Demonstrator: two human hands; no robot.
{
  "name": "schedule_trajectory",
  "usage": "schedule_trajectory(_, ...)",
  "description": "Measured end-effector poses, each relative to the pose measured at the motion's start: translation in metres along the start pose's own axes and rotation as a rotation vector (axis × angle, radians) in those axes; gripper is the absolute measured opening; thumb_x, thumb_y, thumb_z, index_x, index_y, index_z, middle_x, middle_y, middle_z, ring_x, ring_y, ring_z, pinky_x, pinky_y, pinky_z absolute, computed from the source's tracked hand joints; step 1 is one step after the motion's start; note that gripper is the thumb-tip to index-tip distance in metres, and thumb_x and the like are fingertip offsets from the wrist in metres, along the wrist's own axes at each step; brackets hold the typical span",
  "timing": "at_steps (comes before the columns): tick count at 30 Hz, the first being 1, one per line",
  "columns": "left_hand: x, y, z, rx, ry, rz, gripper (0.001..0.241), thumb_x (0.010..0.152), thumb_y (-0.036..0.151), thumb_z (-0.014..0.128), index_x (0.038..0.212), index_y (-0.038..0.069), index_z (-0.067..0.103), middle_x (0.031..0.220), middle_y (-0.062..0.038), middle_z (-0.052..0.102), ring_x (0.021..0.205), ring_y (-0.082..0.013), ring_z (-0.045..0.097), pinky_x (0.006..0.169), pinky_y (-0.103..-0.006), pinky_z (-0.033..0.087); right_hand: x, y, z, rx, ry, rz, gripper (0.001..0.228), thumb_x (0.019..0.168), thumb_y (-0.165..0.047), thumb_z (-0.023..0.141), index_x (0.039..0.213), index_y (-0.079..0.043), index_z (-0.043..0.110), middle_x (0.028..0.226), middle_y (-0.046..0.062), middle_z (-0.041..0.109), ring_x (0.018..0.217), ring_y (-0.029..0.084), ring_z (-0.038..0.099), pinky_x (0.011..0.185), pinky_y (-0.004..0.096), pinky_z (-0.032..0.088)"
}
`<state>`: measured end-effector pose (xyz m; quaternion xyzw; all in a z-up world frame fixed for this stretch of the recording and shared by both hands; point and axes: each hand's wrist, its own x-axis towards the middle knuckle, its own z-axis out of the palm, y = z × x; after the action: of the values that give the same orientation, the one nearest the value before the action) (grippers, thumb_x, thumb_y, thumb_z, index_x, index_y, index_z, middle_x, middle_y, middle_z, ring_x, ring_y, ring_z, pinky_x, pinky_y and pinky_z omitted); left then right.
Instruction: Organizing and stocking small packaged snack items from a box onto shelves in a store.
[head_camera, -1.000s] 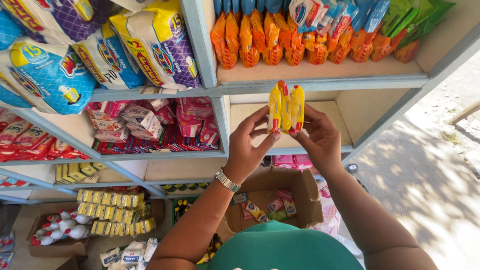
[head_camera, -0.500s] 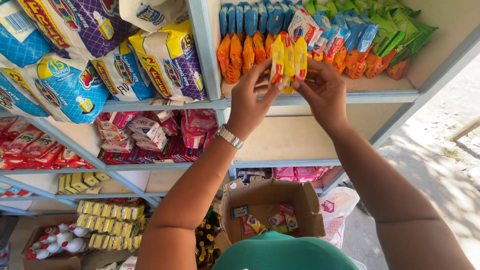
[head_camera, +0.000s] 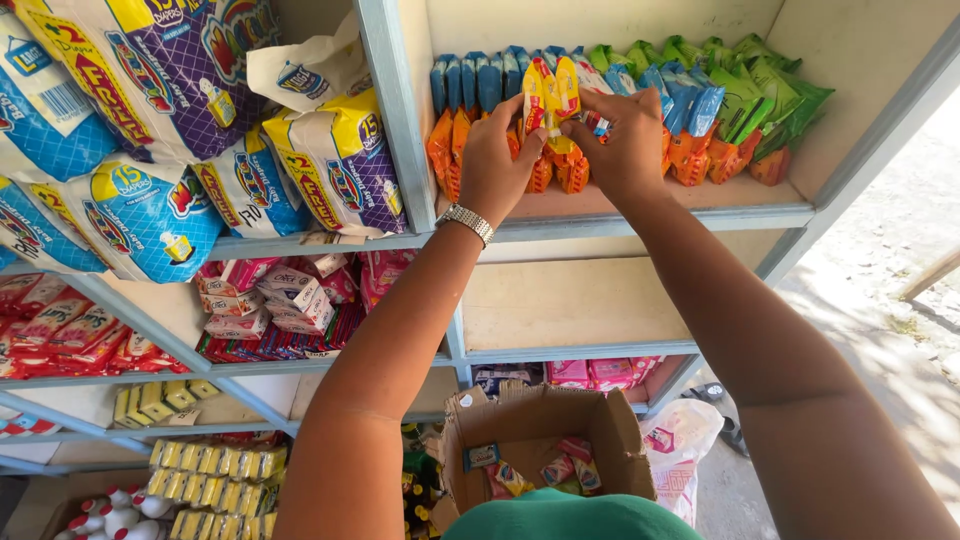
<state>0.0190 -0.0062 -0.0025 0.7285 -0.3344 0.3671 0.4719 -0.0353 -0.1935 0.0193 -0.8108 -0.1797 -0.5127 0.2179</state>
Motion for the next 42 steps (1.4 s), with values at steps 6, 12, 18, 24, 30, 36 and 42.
schedule_trajectory(6, 0.007, -0.006, 0.009, 0.187, -0.021, -0.063, 0.048, 0.091, 0.032, 0.076, 0.132, 0.01, 0.063, 0.108, -0.007, 0.076, 0.104, -0.0272, 0.066, 0.093, -0.0512, 0.042, 0.003, 0.007, 0.009, -0.103, -0.006, 0.03, 0.036, 0.09, -0.022, 0.089, 0.122, -0.011, 0.076, 0.102, -0.002, 0.078, 0.095, 0.025, 0.044, 0.088, 0.041, 0.041)
schedule_trajectory(12, 0.012, -0.013, 0.012, 0.249, -0.038, -0.06, 0.048, 0.092, 0.035, 0.075, 0.133, 0.012, 0.063, 0.109, -0.006, 0.076, 0.106, -0.0271, 0.065, 0.094, -0.0522, 0.039, 0.003, 0.003, 0.009, -0.172, 0.014, -0.063, 0.038, 0.09, -0.022, 0.085, 0.125, -0.011, 0.075, 0.108, -0.001, 0.073, 0.105, 0.026, 0.048, 0.093, 0.047, 0.031)
schedule_trajectory(18, 0.021, -0.016, 0.014, 0.332, -0.102, -0.089, 0.051, 0.092, 0.036, 0.074, 0.136, 0.013, 0.063, 0.102, -0.006, 0.075, 0.11, -0.0257, 0.063, 0.096, -0.051, 0.036, 0.004, 0.015, 0.016, -0.361, 0.038, -0.148, 0.027, 0.094, -0.031, 0.089, 0.113, -0.017, 0.077, 0.129, 0.005, 0.056, 0.119, 0.03, 0.043, 0.098, 0.048, 0.031)
schedule_trajectory(24, 0.021, -0.009, 0.009, 0.344, -0.169, -0.154, 0.05, 0.091, 0.035, 0.073, 0.135, 0.013, 0.063, 0.096, -0.004, 0.076, 0.103, -0.0259, 0.063, 0.095, -0.0495, 0.035, 0.004, 0.027, 0.022, -0.435, 0.004, -0.153, 0.025, 0.093, -0.033, 0.086, 0.108, -0.015, 0.075, 0.133, 0.006, 0.052, 0.125, 0.031, 0.041, 0.102, 0.049, 0.029)
schedule_trajectory(30, 0.022, -0.008, 0.008, 0.36, -0.168, -0.142, 0.046, 0.091, 0.039, 0.072, 0.13, 0.014, 0.067, 0.093, -0.004, 0.075, 0.095, -0.0247, 0.064, 0.09, -0.0474, 0.034, 0.0, 0.019, 0.02, -0.399, -0.02, -0.14, 0.036, 0.094, -0.042, 0.089, 0.114, -0.016, 0.075, 0.132, 0.007, 0.051, 0.123, 0.032, 0.04, 0.1, 0.051, 0.028)
schedule_trajectory(36, 0.022, -0.017, 0.014, 0.369, -0.137, -0.116, 0.045, 0.094, 0.039, 0.07, 0.131, 0.013, 0.066, 0.092, -0.005, 0.075, 0.092, -0.0252, 0.064, 0.09, -0.0471, 0.033, 0.005, 0.027, 0.027, -0.41, -0.04, -0.132, 0.04, 0.094, -0.044, 0.087, 0.111, -0.011, 0.073, 0.133, 0.009, 0.05, 0.124, 0.034, 0.039, 0.1, 0.053, 0.028)
schedule_trajectory(42, 0.028, -0.021, 0.017, 0.385, -0.127, -0.12, 0.047, 0.094, 0.041, 0.071, 0.131, 0.013, 0.065, 0.097, -0.005, 0.075, 0.095, -0.0253, 0.064, 0.09, -0.0474, 0.033, 0.009, 0.034, 0.03, -0.42, -0.059, -0.14, 0.037, 0.092, -0.039, 0.085, 0.111, -0.009, 0.072, 0.137, 0.01, 0.049, 0.128, 0.033, 0.037, 0.103, 0.054, 0.027)
